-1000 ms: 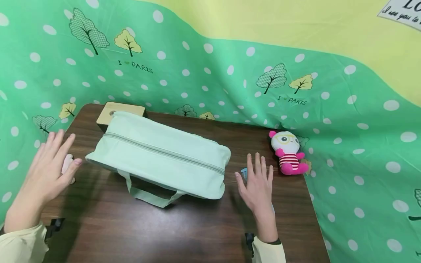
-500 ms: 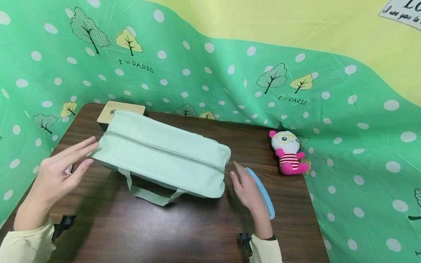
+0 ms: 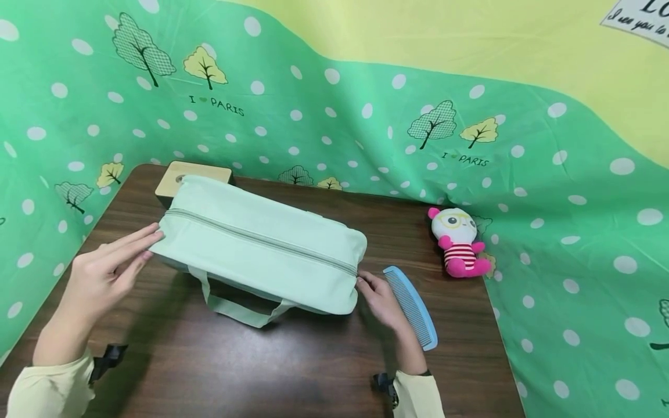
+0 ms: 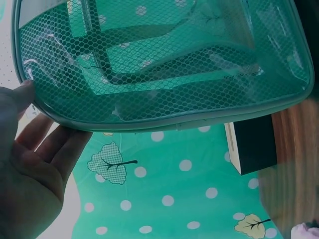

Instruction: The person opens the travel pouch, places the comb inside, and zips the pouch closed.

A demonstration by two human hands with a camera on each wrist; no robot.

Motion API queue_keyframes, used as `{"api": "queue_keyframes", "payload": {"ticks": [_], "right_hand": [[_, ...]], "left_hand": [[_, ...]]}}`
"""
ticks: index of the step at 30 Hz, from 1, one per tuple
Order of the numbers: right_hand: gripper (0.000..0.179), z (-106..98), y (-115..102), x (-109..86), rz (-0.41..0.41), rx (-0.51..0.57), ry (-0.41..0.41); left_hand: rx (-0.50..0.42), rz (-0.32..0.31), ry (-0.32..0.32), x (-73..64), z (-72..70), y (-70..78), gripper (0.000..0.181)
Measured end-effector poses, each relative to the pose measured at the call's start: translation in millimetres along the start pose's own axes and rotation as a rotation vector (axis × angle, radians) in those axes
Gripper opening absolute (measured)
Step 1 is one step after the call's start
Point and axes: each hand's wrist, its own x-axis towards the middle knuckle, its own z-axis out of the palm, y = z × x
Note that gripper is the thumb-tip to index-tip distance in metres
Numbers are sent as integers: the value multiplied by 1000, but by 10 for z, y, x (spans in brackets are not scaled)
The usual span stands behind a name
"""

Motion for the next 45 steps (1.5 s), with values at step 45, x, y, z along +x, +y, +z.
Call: {"api": "queue_keyframes", "payload": {"ticks": [45], "right_hand": [[18, -265, -236, 7, 176, 456, 40]], "left_hand": [[13, -55, -3, -38, 30, 2, 44]]}}
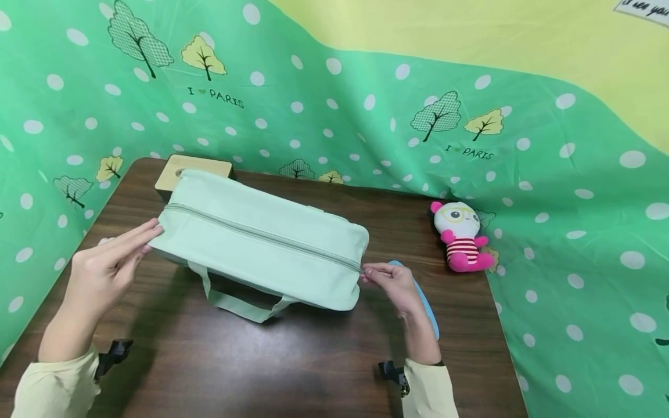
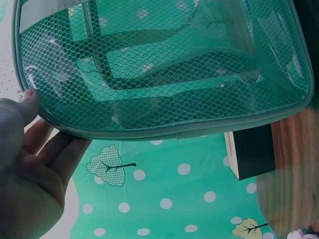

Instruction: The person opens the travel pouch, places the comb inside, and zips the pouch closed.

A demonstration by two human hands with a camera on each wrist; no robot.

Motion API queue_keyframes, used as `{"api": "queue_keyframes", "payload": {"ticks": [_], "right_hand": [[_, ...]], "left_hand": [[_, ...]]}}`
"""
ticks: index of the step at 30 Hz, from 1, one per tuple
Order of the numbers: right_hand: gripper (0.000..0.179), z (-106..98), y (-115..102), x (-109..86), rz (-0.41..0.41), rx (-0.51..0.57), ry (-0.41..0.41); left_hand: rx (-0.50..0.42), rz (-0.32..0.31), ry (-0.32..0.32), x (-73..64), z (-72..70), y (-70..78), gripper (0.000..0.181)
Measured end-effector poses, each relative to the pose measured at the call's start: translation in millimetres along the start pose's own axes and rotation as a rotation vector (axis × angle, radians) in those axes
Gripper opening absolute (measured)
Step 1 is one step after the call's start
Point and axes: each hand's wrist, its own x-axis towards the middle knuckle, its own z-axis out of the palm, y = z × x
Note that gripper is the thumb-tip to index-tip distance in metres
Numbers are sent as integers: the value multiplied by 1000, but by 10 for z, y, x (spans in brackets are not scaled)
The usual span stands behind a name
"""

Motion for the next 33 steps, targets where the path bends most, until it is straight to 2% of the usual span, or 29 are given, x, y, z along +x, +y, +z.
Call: {"api": "queue_keyframes", "payload": {"ticks": [6, 12, 19, 26, 30, 33], "right_hand": [[36, -11, -55, -48, 35, 133, -28], [37, -25, -114, -107, 17, 191, -66], [36, -40, -222, -170, -51, 214, -117], [38, -75, -342, -217, -118, 207, -157], [38, -103, -377, -241, -122, 181, -182], [38, -124, -386, -253, -115, 170, -199]], "left_hand": [[10, 3, 12, 14, 16, -4, 44], [18, -6, 16, 14, 25, 0, 44], [4, -12, 18, 8, 29, 3, 42], [21, -31, 50, -2, 40, 26, 42], [18, -41, 62, -5, 42, 44, 20], [22, -43, 56, -5, 34, 56, 32]]}}
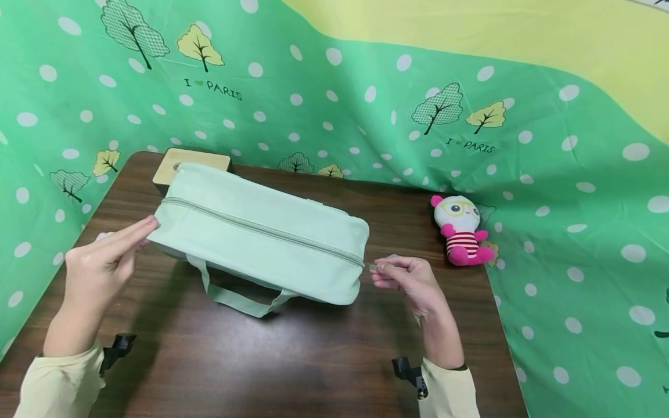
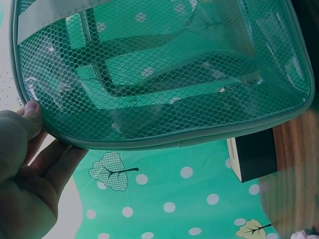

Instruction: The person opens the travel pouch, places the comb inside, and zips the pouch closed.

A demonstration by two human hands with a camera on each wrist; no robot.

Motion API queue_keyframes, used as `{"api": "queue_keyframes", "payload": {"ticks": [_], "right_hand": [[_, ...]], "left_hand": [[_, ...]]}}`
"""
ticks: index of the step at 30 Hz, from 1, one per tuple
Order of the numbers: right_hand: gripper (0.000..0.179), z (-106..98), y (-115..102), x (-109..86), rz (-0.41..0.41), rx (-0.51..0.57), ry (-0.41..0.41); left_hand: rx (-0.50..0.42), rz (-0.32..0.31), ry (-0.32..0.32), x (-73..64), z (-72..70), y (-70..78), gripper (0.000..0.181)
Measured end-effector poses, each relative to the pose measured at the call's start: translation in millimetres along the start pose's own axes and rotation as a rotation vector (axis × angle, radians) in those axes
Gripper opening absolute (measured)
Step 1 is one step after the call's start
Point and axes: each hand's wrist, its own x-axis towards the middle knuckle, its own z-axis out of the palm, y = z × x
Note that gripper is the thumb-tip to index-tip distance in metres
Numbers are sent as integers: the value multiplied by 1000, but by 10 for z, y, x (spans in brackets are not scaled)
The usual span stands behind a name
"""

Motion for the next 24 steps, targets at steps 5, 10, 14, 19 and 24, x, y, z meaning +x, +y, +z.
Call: {"api": "queue_keyframes", "payload": {"ticks": [5, 10, 14, 19, 24], "right_hand": [[39, -24, -5, -16, 17, -25, -13], [38, -49, -4, -9, 43, -75, -29], [39, -52, 0, 8, 43, -60, -40], [39, -7, -9, 15, 1, 3, -9], [39, 54, -51, 1, -46, 13, 0]], "left_hand": [[21, -1, -5, 0, -5, 8, 35], [9, -4, 5, -2, 11, 13, 20], [12, 23, -13, 4, 2, 4, 37], [20, 43, -41, 15, -11, -2, 41], [7, 26, -33, 14, -13, 8, 40]]}}
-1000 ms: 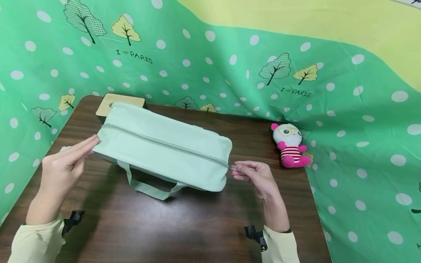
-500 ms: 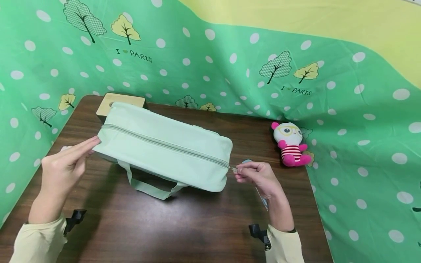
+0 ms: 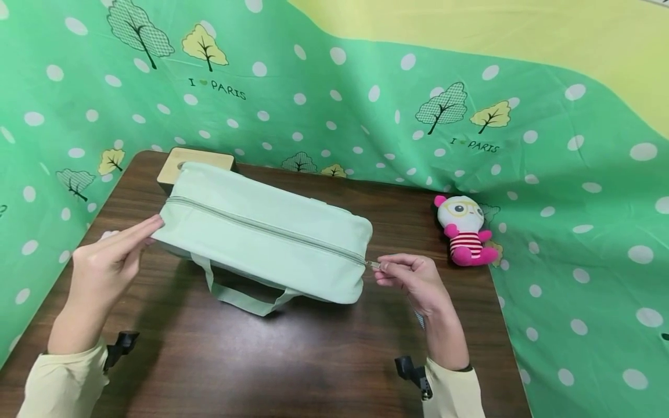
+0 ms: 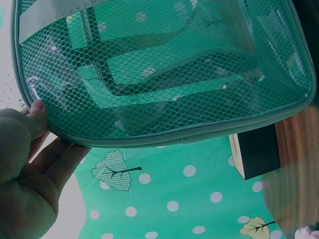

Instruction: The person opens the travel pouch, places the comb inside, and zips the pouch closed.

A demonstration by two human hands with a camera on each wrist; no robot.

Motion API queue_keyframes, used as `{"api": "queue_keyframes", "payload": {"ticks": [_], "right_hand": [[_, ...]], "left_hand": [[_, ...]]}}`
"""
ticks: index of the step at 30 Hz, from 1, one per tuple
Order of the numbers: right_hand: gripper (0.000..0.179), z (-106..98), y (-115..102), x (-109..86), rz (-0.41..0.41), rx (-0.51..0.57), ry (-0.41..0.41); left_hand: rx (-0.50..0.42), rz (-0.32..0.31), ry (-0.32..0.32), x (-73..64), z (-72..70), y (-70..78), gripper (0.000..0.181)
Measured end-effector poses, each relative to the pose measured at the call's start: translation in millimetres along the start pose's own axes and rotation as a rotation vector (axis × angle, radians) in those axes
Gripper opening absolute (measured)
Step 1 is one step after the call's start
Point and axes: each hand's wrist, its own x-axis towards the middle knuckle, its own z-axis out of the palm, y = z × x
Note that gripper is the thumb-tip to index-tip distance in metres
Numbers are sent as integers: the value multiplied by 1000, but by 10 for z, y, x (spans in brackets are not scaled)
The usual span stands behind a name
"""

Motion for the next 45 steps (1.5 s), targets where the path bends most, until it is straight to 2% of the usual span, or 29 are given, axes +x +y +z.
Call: {"api": "queue_keyframes", "payload": {"ticks": [11, 18, 25, 27, 30, 32, 35, 41, 45], "right_hand": [[38, 96, -113, -42, -63, 26, -50], [39, 201, -185, -8, -96, 39, -85], [37, 316, -226, 32, -126, 78, -107], [37, 349, -236, 37, -122, 87, -109], [37, 396, -250, 46, -112, 97, -112], [36, 428, -262, 53, -106, 100, -114], [34, 467, -279, 64, -96, 106, -120], [34, 529, -326, 92, -53, 111, -131], [33, 575, -371, 110, -40, 101, -135]], "left_hand": [[14, 3, 1, 2, 5, -3, 42], [-9, -34, 17, -4, 21, 14, 24], [16, -13, 2, -8, 13, -3, 25], [21, -16, 2, -4, 14, 4, 25], [16, -48, 14, 3, 26, 27, 42], [14, -72, 24, 3, 35, 38, 47], [11, -93, 34, 0, 46, 42, 47], [16, -73, 41, -10, 52, 26, 42], [14, -84, 45, -12, 54, 29, 42]]}}
